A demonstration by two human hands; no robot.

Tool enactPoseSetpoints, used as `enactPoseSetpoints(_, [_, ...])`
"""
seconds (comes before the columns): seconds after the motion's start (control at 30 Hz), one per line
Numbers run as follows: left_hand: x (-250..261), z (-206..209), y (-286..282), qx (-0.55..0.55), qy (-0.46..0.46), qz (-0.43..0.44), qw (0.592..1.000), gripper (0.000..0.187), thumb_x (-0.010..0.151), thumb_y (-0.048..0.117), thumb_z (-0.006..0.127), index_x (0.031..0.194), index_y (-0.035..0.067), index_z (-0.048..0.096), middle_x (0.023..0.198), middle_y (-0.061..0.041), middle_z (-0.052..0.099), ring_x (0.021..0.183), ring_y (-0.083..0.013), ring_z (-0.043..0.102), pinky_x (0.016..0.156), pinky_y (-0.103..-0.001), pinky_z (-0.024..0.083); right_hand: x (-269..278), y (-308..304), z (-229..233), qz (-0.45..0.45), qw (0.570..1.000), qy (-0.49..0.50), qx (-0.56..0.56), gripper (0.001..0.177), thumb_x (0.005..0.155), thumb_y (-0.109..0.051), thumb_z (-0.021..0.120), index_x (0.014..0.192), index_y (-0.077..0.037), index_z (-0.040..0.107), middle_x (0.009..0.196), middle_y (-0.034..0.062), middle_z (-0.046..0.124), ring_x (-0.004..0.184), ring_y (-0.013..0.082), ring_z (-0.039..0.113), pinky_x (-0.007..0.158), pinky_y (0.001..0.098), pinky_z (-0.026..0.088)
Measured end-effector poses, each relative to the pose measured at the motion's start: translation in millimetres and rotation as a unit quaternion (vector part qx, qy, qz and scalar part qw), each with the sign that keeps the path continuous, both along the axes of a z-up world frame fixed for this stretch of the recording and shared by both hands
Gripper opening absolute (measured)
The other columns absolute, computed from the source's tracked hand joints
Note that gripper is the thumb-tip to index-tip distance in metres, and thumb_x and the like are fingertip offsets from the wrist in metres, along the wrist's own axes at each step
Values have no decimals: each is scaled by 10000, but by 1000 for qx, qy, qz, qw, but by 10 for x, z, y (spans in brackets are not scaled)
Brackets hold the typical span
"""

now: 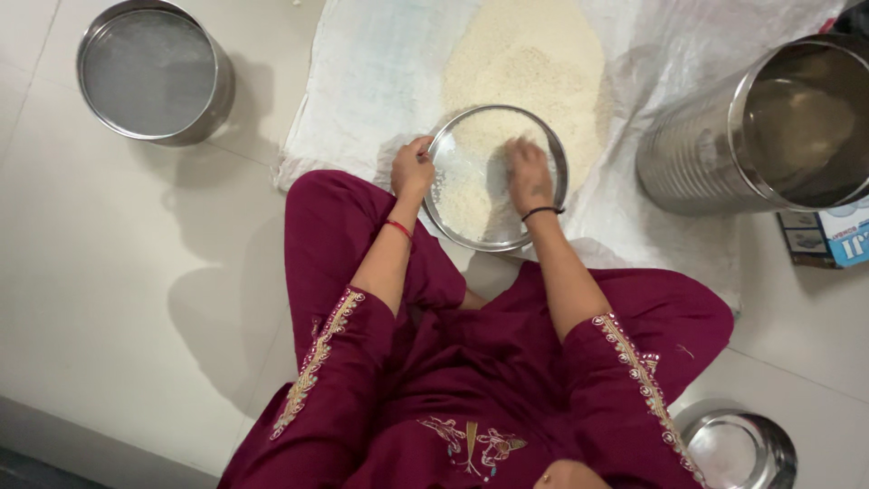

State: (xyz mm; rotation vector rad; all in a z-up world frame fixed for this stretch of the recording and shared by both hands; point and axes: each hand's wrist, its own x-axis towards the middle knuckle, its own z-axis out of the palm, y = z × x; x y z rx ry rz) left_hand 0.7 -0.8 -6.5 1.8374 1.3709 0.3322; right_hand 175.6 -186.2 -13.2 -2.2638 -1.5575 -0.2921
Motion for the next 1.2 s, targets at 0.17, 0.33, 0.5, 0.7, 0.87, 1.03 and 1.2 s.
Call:
enactPoseSetpoints(0.17, [-1, 43, 7, -11, -4, 8, 1000, 375, 905, 106, 624, 1180, 332, 741, 1106, -49, 724, 1048, -276, 692, 867, -413, 550, -398, -58, 25, 47, 976, 119, -178, 291, 886, 39, 603, 1134, -70, 709, 1203, 148, 687, 1111, 355, 638, 869, 435, 588])
enactPoseSetpoints(0.33, [-5, 43, 3, -11, -15, 5, 1000, 420, 881, 75, 607, 1185, 329, 745, 1094, -50, 737, 1040, -273, 709, 863, -412, 559, -364, -98, 210, 33, 985, 134, -99, 192, 889, -11, 631, 1022, -74, 753, 955, 156, 736, 921, 338, 708, 795, 443, 583])
enactPoseSetpoints(0.5, [-18, 62, -10, -12, -13, 5, 1000, 372, 910, 107, 620, 1182, 332, 740, 1113, -53, 727, 1047, -281, 698, 864, -419, 552, -141, -187, 681, -17, 970, 238, 38, 286, 861, 46, 636, 1080, -67, 780, 992, 187, 750, 870, 331, 730, 780, 418, 588])
enactPoseSetpoints(0.7, [1, 140, -24, -27, -1, 13, 1000, 377, 913, 105, 619, 1180, 343, 741, 1123, -49, 723, 1056, -280, 694, 869, -420, 552, -140, -172, 1338, -22, 953, 286, 95, 225, 912, 40, 713, 1102, -62, 775, 1060, 170, 762, 881, 265, 760, 739, 347, 616])
enactPoseSetpoints(0.87, [4, 129, -33, -20, -4, 17, 1000, 371, 899, 104, 630, 1164, 339, 741, 1111, -41, 722, 1039, -275, 700, 861, -421, 552, -198, -120, 1543, -47, 939, 312, 136, 203, 977, 55, 667, 1125, -49, 760, 1039, 126, 765, 875, 216, 772, 724, 304, 627])
enactPoseSetpoints(1.03, [11, 146, -45, -16, 12, 11, 1000, 384, 894, 80, 618, 1159, 331, 741, 1090, -42, 716, 1023, -278, 697, 845, -429, 550, -174, -33, 1345, -66, 910, 379, 154, 329, 969, 122, 527, 1138, -40, 758, 1132, 128, 756, 943, 200, 756, 749, 293, 642])
enactPoseSetpoints(1.2, [20, 107, -68, 4, -1, 15, 1000, 378, 894, 86, 622, 1159, 329, 740, 1086, -42, 710, 1018, -282, 696, 845, -427, 550, -34, 35, 829, -73, 945, 296, 119, 269, 957, 77, 613, 1132, -56, 768, 1148, 155, 757, 1023, 292, 735, 875, 378, 597])
